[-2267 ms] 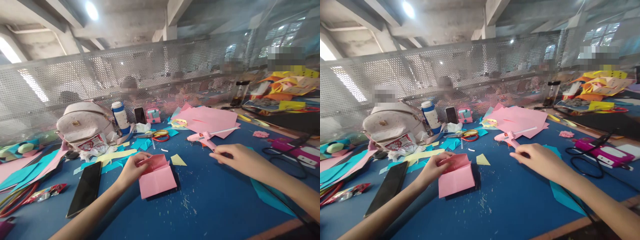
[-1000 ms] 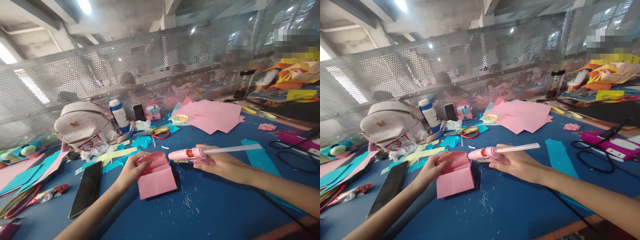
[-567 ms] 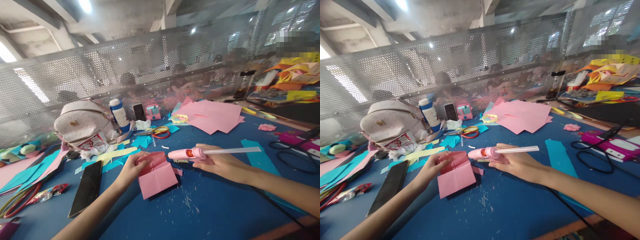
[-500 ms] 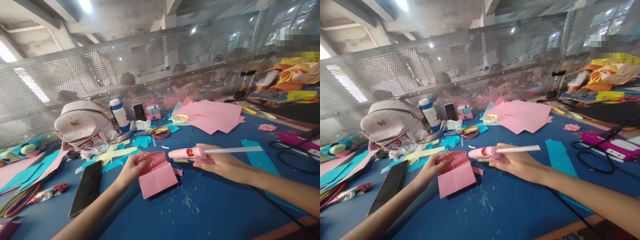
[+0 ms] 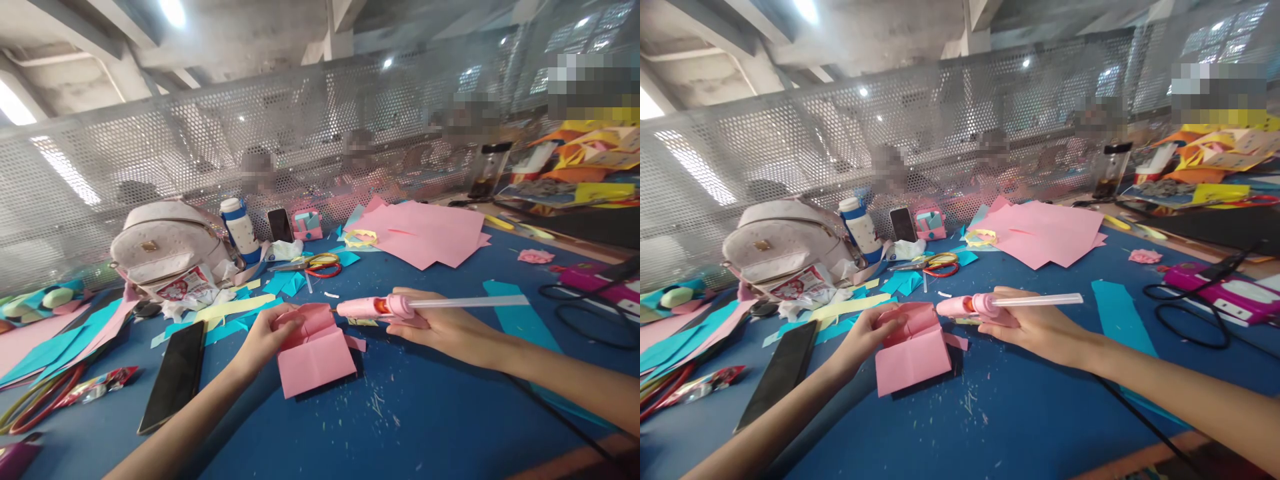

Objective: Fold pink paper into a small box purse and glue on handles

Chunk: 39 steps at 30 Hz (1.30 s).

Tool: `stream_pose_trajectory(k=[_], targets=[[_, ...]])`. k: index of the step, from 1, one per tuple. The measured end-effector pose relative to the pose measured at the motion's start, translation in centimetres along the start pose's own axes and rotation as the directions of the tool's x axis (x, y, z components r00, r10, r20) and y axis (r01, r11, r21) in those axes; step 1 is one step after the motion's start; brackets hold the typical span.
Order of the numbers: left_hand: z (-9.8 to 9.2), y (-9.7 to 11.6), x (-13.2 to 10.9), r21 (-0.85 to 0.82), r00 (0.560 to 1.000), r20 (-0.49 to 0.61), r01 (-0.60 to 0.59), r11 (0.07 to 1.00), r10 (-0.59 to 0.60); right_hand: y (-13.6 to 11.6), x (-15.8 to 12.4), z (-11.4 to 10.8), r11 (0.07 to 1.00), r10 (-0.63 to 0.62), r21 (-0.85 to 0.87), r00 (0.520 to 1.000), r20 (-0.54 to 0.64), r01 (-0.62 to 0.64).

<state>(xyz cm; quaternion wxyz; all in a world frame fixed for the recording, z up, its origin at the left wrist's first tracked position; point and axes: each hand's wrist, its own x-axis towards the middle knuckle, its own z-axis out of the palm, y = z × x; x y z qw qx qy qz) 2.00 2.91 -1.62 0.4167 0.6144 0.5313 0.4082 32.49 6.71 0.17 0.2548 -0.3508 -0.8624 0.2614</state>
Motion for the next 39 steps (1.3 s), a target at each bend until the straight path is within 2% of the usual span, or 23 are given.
stream_pose_trajectory(k=[8,14,17,21,23,25,27,29,32,34,36,38,39], targets=[[0.0,0.0,0.0,-0.008,1.000,-0.023,0.004,1.000,-0.004,0.6,-0.3,0.1,0.998,0.024,-0.055,0.999,0.036,-0.022],[0.0,0.0,0.0,-0.010,1.000,-0.025,0.011,1.000,-0.011,0.5,-0.4,0.0,0.998,0.057,0.021,0.998,0.009,-0.057],[-0.1,-0.1,0.0,-0.013,1.000,-0.030,0.001,1.000,-0.001,0.4,-0.3,-0.1,0.999,0.039,-0.034,0.999,0.010,-0.039],[-0.1,-0.3,0.1,-0.040,1.000,-0.020,0.006,0.999,-0.006,1.5,0.9,-1.2,0.998,0.038,-0.040,0.992,-0.117,-0.043],[-0.2,-0.4,0.1,-0.048,1.000,-0.011,-0.002,0.999,0.001,2.7,1.8,-2.2,0.993,0.114,0.002,0.973,-0.199,-0.116],[-0.3,-0.5,0.2,-0.031,1.000,-0.011,-0.028,0.999,0.028,4.1,2.6,-3.1,0.978,0.205,-0.002,0.958,-0.199,-0.210],[-0.5,-0.6,0.2,-0.001,0.998,-0.016,-0.054,0.999,0.054,5.6,3.0,-3.6,0.962,0.258,-0.053,0.954,-0.150,-0.269],[-0.6,-0.7,0.3,0.016,0.998,-0.015,-0.063,0.998,0.064,6.8,3.0,-3.7,0.955,0.258,-0.120,0.958,-0.125,-0.273],[-0.6,-0.7,0.2,0.009,0.997,-0.007,-0.072,0.997,0.072,7.4,2.2,-3.8,0.931,0.278,-0.217,0.956,-0.094,-0.292],[-0.5,-0.7,0.2,0.003,0.997,0.000,-0.075,0.997,0.075,6.7,1.2,-4.2,0.890,0.314,-0.319,0.945,-0.086,-0.325],[-0.5,-0.6,0.1,0.001,0.997,0.011,-0.080,0.997,0.080,5.2,0.0,-4.8,0.814,0.292,-0.483,0.946,-0.137,-0.321],[-0.5,-0.5,0.1,-0.006,0.997,0.020,-0.078,0.997,0.078,3.1,-1.2,-5.0,0.677,0.200,-0.661,0.946,-0.256,-0.322],[-0.5,-0.4,0.1,-0.011,0.997,0.027,-0.072,0.997,0.073,2.0,-1.6,-4.8,0.659,0.128,-0.693,0.951,-0.280,-0.293]])
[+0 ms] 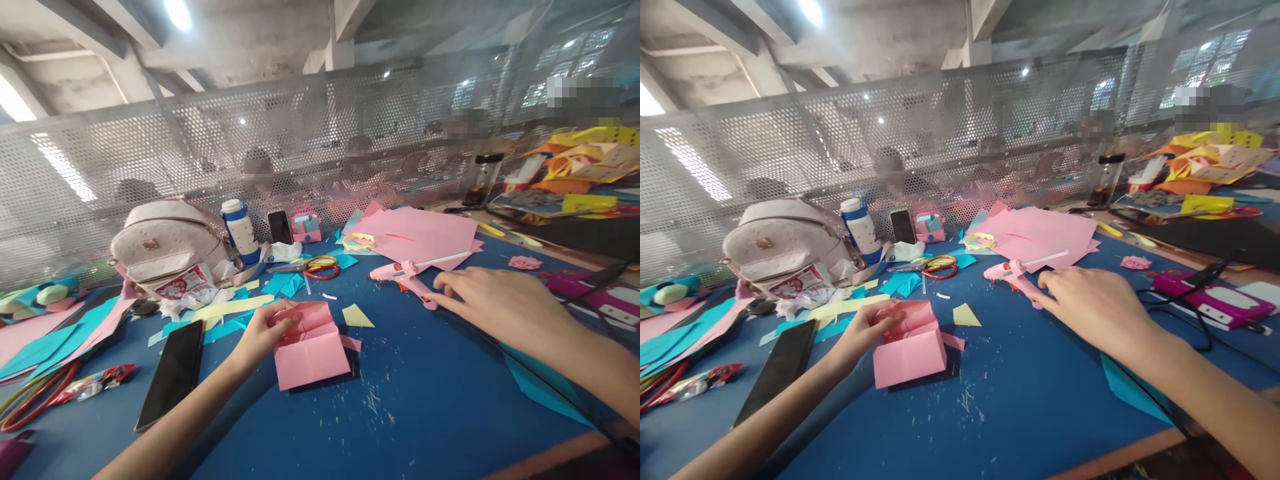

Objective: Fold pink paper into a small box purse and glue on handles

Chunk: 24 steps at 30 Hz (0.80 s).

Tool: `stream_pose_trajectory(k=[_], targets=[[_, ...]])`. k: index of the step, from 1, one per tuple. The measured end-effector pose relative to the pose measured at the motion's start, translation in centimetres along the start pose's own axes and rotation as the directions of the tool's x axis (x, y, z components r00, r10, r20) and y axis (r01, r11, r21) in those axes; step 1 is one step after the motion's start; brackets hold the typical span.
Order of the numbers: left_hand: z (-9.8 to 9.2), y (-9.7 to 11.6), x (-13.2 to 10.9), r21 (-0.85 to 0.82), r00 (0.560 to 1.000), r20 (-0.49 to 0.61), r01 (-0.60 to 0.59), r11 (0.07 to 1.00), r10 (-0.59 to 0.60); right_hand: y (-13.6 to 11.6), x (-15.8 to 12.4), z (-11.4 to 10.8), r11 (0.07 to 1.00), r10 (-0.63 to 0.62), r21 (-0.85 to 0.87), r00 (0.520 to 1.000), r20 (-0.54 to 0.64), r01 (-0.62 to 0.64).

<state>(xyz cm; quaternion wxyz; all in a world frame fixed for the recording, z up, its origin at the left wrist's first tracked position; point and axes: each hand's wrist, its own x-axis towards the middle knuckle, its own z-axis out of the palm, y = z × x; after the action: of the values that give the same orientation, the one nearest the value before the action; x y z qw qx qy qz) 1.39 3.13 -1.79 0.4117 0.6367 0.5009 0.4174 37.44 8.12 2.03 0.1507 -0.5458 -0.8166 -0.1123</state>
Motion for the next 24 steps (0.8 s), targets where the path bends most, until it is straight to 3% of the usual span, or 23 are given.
stream_pose_trajectory(k=[2,4,6,8,15,21,24], targets=[[-0.1,0.2,0.1,-0.011,1.000,0.019,0.012,1.000,-0.011,-2.0,-0.9,-0.8,0.973,-0.182,0.140,0.983,-0.017,0.183],[-0.4,0.4,0.2,-0.013,0.999,0.046,0.022,1.000,-0.021,-4.2,-1.1,-0.7,0.859,-0.419,0.351,0.906,0.063,0.373],[-0.7,0.5,0.3,-0.014,0.996,0.085,0.038,0.999,-0.037,-6.1,-0.7,0.4,0.753,-0.580,0.468,0.803,0.139,0.463],[-1.1,0.5,0.4,-0.021,0.989,0.130,0.069,0.997,-0.066,-7.4,0.0,1.7,0.716,-0.628,0.504,0.762,0.160,0.484],[-2.0,0.4,0.5,-0.094,0.979,0.140,0.163,0.982,-0.149,-9.9,1.5,4.6,0.737,-0.459,0.623,0.871,0.177,0.262],[-1.8,0.0,0.6,-0.105,0.981,0.121,0.162,0.981,-0.149,-9.9,2.0,4.9,0.645,-0.444,0.747,0.874,0.199,0.158],[-1.7,-0.2,0.5,-0.090,0.989,0.091,0.122,0.988,-0.114,-9.3,2.8,5.0,0.517,-0.452,0.853,0.871,0.195,0.077]])
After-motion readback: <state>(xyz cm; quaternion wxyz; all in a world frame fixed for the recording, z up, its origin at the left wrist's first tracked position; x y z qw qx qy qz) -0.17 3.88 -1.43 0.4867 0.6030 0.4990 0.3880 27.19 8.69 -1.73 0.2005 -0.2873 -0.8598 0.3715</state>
